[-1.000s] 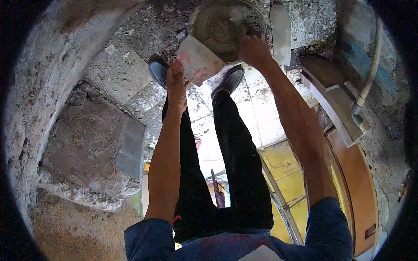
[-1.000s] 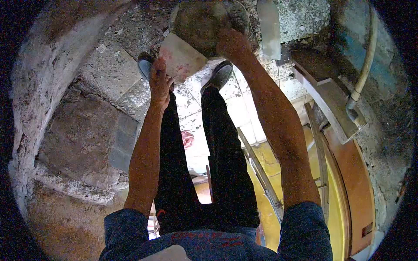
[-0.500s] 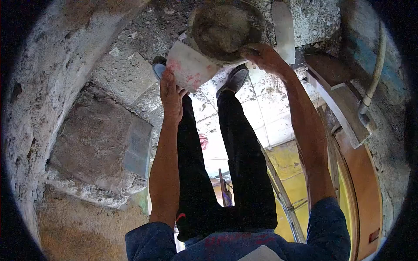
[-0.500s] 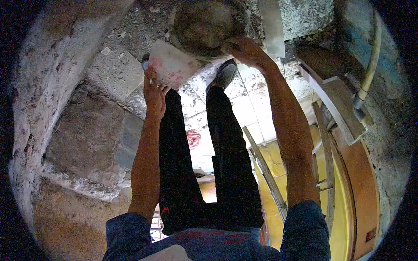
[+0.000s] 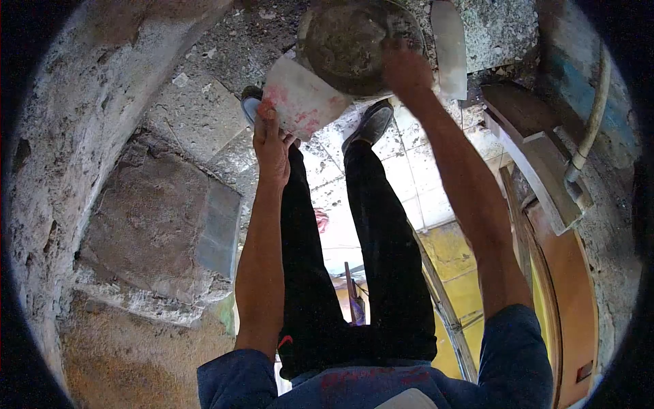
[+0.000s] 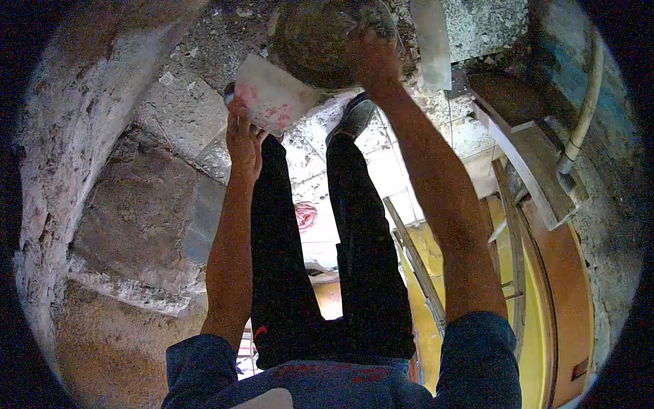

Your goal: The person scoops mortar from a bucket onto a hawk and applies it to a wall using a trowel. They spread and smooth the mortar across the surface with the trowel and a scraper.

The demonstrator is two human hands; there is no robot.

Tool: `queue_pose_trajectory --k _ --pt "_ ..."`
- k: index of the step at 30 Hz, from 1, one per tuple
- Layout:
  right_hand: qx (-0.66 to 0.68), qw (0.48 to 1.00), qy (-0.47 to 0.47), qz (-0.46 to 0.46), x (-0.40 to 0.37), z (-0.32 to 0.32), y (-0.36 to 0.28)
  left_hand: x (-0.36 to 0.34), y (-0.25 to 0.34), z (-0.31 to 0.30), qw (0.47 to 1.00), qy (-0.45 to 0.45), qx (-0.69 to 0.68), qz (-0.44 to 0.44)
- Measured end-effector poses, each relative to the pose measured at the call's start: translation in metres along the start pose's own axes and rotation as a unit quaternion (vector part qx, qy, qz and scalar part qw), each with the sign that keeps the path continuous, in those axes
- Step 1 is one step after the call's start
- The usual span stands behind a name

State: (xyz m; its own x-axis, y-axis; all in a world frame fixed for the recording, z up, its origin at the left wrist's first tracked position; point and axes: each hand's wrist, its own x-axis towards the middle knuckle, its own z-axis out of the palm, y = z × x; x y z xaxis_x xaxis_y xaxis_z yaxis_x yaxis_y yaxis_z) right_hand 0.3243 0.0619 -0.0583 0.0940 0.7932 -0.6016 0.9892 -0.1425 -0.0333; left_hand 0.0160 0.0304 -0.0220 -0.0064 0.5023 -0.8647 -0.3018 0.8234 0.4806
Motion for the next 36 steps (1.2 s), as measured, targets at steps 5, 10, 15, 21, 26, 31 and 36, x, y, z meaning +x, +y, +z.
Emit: queue_pose_trajectory --k 5,10,15,21,26,31,36 --pt "-0.013 0.998 0.063 0.008 -0.017 0.005 -0.055 0.002 -0.002 -0.007 1.0 -0.025 0.004 -0.009" --pt "-0.055 0.995 0.074 -0.047 -0.056 0.012 -0.039 -0.001 0.005 -0.007 1.0 -0.016 0.025 -0.008" --pt "-0.088 0.994 0.038 -0.059 -0.081 -0.022 0.003 -0.009 0.015 -0.005 0.999 -0.024 0.027 -0.006" --pt "-0.088 0.979 0.172 -0.071 -0.059 -0.032 0.02 -0.005 0.009 -0.017 0.999 -0.026 0.029 -0.015" --pt "-0.026 0.998 0.048 -0.035 -0.019 -0.005 -0.025 -0.01 0.01 -0.018 0.999 -0.02 0.019 -0.023" --pt "-0.039 0.989 0.138 -0.042 -0.051 0.034 -0.067 -0.009 0.002 -0.022 1.0 -0.018 0.014 -0.021" --pt "0.004 1.0 -0.005 -0.016 -0.083 -0.006 -0.061 -0.012 0.007 -0.018 1.0 -0.02 0.009 -0.017"
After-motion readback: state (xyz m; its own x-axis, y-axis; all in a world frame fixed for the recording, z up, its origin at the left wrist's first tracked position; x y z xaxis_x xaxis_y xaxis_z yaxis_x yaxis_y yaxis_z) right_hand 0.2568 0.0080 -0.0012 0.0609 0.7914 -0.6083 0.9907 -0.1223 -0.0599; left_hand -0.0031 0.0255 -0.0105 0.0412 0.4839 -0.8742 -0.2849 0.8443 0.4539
